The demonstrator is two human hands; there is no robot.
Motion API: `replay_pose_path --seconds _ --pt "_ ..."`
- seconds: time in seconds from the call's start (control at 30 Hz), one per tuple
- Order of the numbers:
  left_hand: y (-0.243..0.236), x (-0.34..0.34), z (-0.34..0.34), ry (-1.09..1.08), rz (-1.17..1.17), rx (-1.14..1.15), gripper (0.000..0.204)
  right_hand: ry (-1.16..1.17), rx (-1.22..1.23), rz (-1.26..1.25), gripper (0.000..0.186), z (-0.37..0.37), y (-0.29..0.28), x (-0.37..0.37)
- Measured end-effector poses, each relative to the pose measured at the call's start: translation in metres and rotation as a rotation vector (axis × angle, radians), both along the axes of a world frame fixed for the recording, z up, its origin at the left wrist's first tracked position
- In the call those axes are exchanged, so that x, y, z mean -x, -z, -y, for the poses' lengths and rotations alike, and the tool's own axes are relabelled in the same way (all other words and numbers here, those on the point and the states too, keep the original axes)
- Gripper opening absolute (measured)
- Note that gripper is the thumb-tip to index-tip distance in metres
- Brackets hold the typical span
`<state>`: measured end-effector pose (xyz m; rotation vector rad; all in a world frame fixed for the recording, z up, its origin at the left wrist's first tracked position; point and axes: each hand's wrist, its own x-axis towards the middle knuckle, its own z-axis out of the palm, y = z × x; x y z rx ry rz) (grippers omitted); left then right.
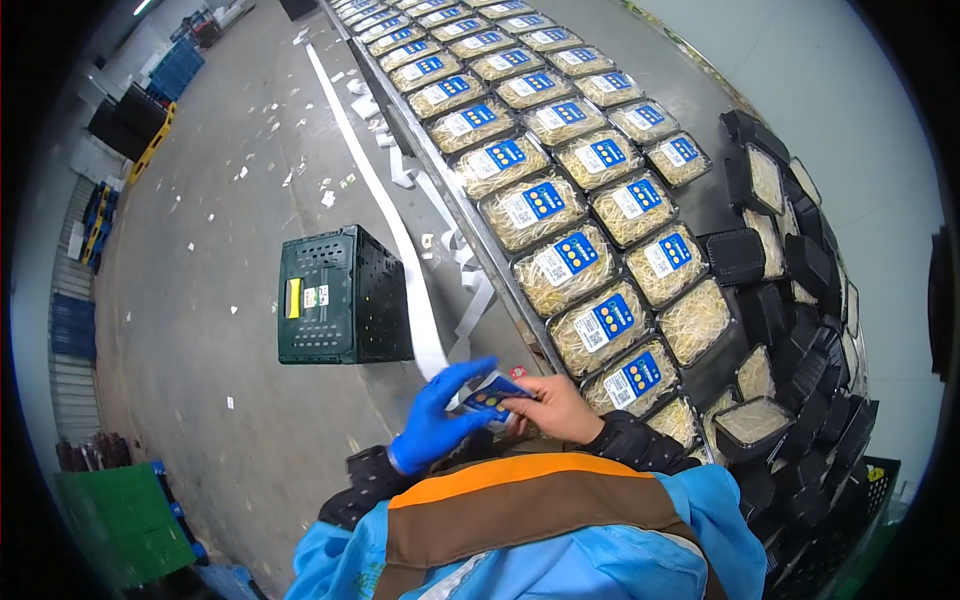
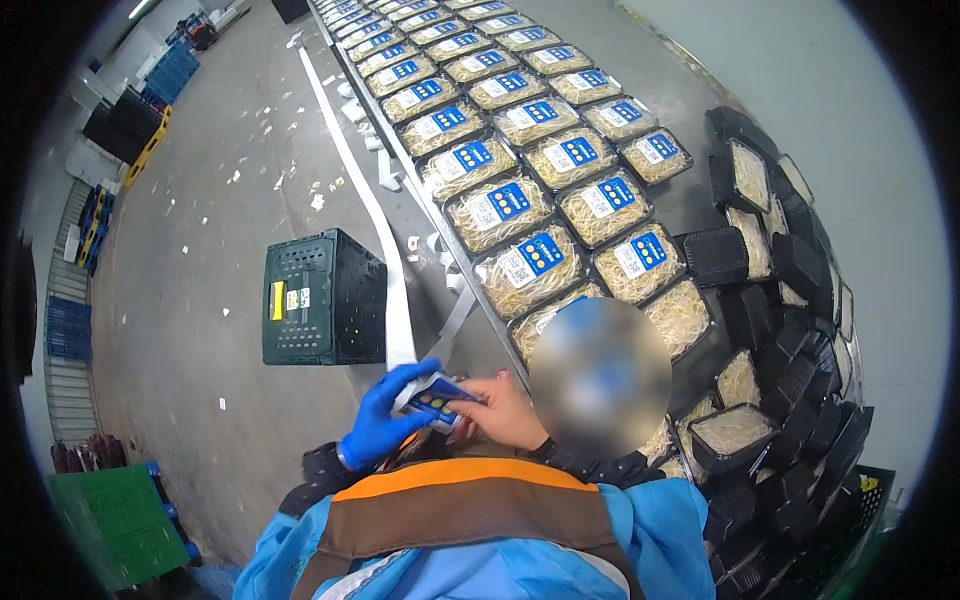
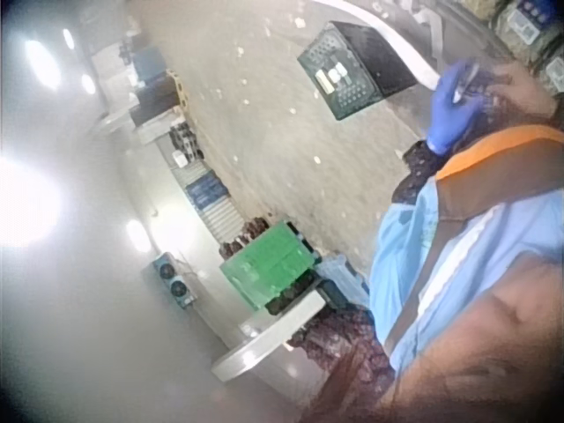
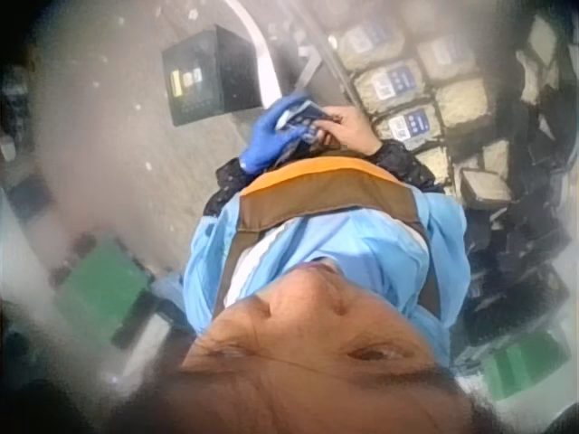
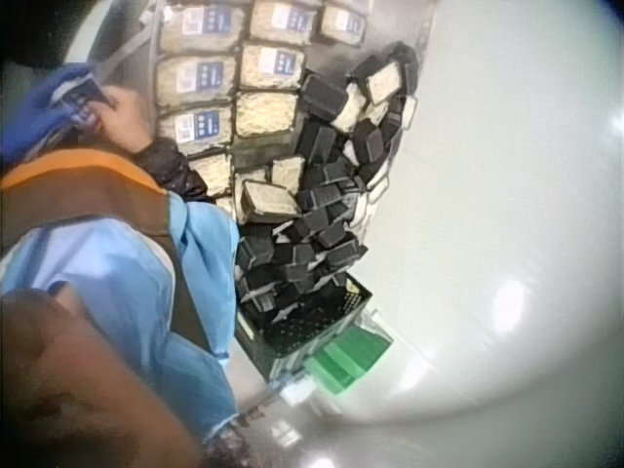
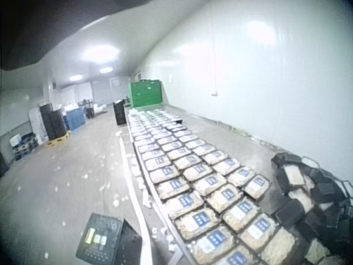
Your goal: The person labels packaged bean sprouts by hand. The person takes a roll of labels, peels them off one by one, and presses each label onto the plastic film of a container of sprouts, repeating this across a long row of containers on a table.
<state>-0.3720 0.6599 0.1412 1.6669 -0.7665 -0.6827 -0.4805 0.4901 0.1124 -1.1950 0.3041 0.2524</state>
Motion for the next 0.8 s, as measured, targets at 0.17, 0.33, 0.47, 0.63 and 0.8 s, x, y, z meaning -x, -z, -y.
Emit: replay_pose_path --seconds 0.17,0.33,0.47,0.63,0.8 --pt "0.023 0.013 0.038 -0.093 -0.291 -0.129 0.012 0.167 0.108 -0.021 0.019 0.010 -0.014 0.027" --pt "0.021 0.019 0.062 0.045 -0.418 -0.207 0.024 0.130 0.261 -0.041 0.022 0.048 -0.017 0.049" --pt "0.040 0.003 0.055 0.411 0.002 -0.451 0.033 0.438 0.486 -0.056 0.018 0.188 0.021 0.086" --pt "0.034 -0.001 0.061 0.358 -0.391 -0.275 0.027 0.493 1.174 -0.203 0.055 0.310 0.055 0.143" --pt "-0.005 0.003 0.066 0.367 -0.300 -0.316 0.017 0.466 1.478 -0.714 0.063 0.281 0.058 0.126"
